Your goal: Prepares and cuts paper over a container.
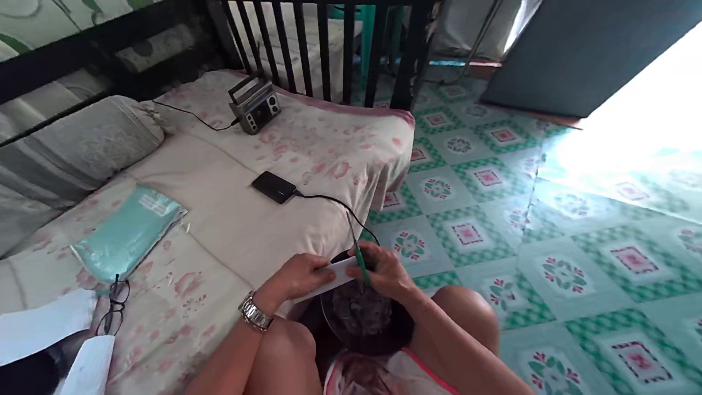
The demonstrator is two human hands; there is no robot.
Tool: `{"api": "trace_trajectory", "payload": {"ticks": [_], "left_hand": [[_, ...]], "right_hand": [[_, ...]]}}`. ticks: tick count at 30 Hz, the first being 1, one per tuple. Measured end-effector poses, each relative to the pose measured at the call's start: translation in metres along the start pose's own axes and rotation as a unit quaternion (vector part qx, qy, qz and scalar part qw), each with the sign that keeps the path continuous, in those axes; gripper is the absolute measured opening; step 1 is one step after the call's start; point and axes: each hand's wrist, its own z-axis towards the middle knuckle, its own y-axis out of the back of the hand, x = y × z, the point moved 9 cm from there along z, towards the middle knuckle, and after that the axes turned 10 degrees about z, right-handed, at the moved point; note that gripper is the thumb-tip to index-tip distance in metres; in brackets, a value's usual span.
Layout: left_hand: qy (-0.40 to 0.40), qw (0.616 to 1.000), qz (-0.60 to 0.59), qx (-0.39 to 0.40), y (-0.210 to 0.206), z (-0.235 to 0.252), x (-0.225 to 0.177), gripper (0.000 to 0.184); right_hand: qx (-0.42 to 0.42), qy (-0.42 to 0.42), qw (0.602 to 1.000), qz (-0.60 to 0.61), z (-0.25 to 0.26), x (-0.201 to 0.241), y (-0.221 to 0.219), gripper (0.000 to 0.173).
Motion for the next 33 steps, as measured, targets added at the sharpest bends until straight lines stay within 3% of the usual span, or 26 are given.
{"api": "trace_trajectory", "payload": {"ticks": [3,7,9,13,16,22,24,29,33], "left_hand": [[-0.025,0.999,-0.001,-0.045,0.001,0.003,-0.010,0.029],[-0.068,0.980,-0.008,-0.189,0.003,-0.003,-0.008,0.027],[-0.061,0.976,-0.026,-0.210,0.002,-0.006,-0.006,0.026],[-0.013,0.978,-0.051,-0.203,-0.003,-0.005,-0.003,0.029],[-0.021,0.976,-0.045,-0.213,-0.005,-0.003,-0.008,0.029],[-0.013,0.979,-0.046,-0.196,-0.007,-0.003,-0.007,0.028],[-0.012,0.982,-0.032,-0.188,-0.008,-0.006,-0.005,0.029],[-0.017,0.980,-0.001,-0.197,-0.005,-0.018,-0.005,0.025],[-0.029,0.982,-0.014,-0.185,-0.012,-0.008,-0.012,0.025]], "right_hand": [[-0.028,-0.010,0.999,-0.013,-0.003,0.001,0.003,0.034],[-0.065,-0.094,0.993,0.022,-0.009,-0.006,0.011,0.032],[-0.067,-0.099,0.992,0.036,-0.012,-0.007,0.013,0.031],[-0.079,-0.070,0.994,0.033,-0.018,-0.009,0.013,0.029],[-0.103,-0.070,0.992,0.024,-0.024,-0.008,0.018,0.031],[-0.127,-0.157,0.978,0.050,-0.076,-0.013,0.027,0.033],[-0.096,-0.195,0.975,0.037,-0.099,-0.015,0.020,0.035],[0.023,-0.265,0.964,-0.018,-0.141,-0.024,-0.004,0.070],[0.021,-0.292,0.956,-0.006,-0.148,-0.030,-0.013,0.069]]}}
